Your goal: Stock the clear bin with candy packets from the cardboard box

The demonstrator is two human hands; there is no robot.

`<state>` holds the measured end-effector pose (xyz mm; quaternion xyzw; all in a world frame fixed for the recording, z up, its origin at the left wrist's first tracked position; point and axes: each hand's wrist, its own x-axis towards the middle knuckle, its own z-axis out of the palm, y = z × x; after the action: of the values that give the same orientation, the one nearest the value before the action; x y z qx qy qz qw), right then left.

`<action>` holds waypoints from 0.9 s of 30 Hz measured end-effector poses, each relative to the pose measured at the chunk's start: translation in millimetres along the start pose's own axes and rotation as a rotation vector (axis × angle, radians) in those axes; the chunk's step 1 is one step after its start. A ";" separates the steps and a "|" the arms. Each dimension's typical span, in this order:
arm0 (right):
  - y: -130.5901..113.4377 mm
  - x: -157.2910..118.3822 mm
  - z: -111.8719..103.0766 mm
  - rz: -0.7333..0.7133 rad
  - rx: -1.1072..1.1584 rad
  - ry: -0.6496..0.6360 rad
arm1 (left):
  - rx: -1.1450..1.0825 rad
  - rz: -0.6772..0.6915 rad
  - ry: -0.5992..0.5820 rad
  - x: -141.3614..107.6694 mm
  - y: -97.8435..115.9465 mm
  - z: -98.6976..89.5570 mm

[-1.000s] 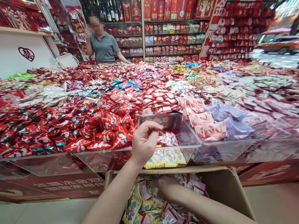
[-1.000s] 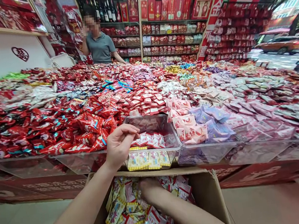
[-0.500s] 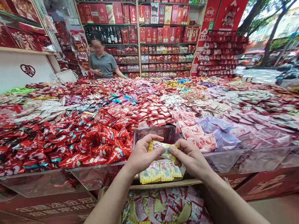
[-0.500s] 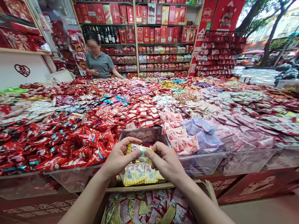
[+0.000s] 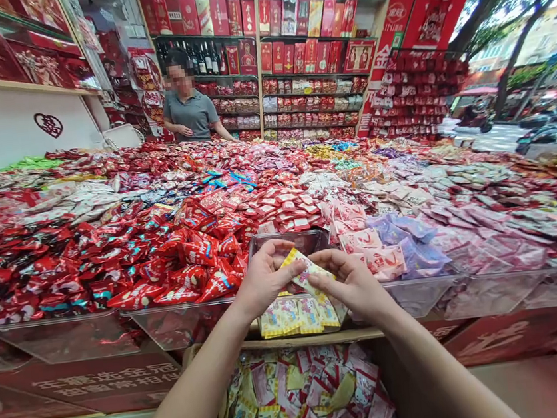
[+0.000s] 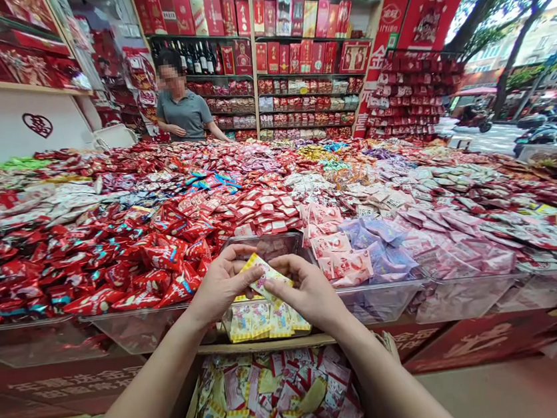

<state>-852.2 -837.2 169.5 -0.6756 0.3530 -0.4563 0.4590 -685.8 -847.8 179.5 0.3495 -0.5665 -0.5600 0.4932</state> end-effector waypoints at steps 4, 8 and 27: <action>-10.3 10.5 -2.0 0.032 -0.087 -0.141 | 0.058 0.060 0.120 0.6 -3.2 2.2; -23.4 29.4 -11.7 0.038 -0.259 -0.287 | 0.002 0.101 0.165 3.3 -6.6 3.3; 28.4 71.7 16.9 0.513 -1.366 -0.863 | 0.104 0.140 0.207 0.4 -4.7 4.2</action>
<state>-814.0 -905.8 160.9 -0.8185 0.4873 0.2733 0.1336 -690.7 -847.6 175.5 0.3901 -0.5640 -0.4550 0.5681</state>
